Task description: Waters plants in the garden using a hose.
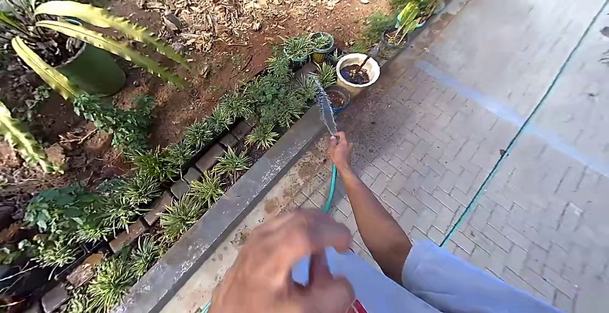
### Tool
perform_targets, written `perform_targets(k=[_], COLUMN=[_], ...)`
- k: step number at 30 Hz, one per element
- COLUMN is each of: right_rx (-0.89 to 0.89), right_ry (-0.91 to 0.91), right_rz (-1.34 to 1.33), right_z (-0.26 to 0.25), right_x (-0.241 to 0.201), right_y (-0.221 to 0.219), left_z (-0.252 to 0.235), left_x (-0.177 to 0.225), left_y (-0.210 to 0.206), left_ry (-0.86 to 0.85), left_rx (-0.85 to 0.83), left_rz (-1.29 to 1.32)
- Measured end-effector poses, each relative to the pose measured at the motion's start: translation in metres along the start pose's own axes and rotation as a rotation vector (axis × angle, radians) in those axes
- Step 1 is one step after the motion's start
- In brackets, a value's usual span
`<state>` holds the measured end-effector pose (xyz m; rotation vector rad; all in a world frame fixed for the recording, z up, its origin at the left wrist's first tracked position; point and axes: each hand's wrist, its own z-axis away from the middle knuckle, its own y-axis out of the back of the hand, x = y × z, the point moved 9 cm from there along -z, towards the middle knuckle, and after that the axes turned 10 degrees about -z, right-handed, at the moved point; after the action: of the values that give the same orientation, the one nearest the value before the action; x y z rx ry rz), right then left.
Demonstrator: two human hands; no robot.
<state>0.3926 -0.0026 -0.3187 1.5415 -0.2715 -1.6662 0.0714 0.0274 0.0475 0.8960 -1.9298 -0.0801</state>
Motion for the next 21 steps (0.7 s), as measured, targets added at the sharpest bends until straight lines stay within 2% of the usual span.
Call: perform_targets(k=[2, 4, 5, 6, 8, 10, 15, 17, 21], right_rx=[0.002, -0.001, -0.008, 0.007, 0.063, 0.105, 0.157, 0.186, 0.223], right_ry=[-0.030, -0.058, -0.072, -0.075, -0.070, -0.084, -0.073, -0.066, -0.024], right_rz=[-0.070, -0.105, -0.125, -0.140, -0.167, -0.186, -0.197, -0.219, -0.255], right_z=[0.006, 0.012, 0.015, 0.013, -0.004, -0.013, -0.023, -0.024, -0.016], right_x=[-0.006, -0.018, -0.027, -0.036, -0.045, -0.061, -0.101, -0.108, -0.112], right_y=[0.018, 0.036, 0.044, 0.051, 0.067, 0.083, 0.104, 0.112, 0.126], left_z=[0.041, 0.124, 0.172, 0.212, 0.264, 0.285, 0.287, 0.290, 0.289], left_x=[-0.117, -0.237, -0.279, -0.304, -0.324, -0.336, -0.367, -0.372, -0.368], left_y=[-0.032, -0.081, -0.106, -0.126, -0.158, -0.179, -0.209, -0.208, -0.200], left_ry=[0.109, 0.448, 0.631, 0.755, 0.850, 0.831, 0.876, 0.932, 0.891], left_rx=[-0.171, -0.421, -0.545, -0.627, -0.671, -0.635, -0.493, -0.441, -0.225], left_rz=[-0.034, 0.077, 0.131, 0.179, 0.239, 0.251, 0.147, 0.079, -0.054])
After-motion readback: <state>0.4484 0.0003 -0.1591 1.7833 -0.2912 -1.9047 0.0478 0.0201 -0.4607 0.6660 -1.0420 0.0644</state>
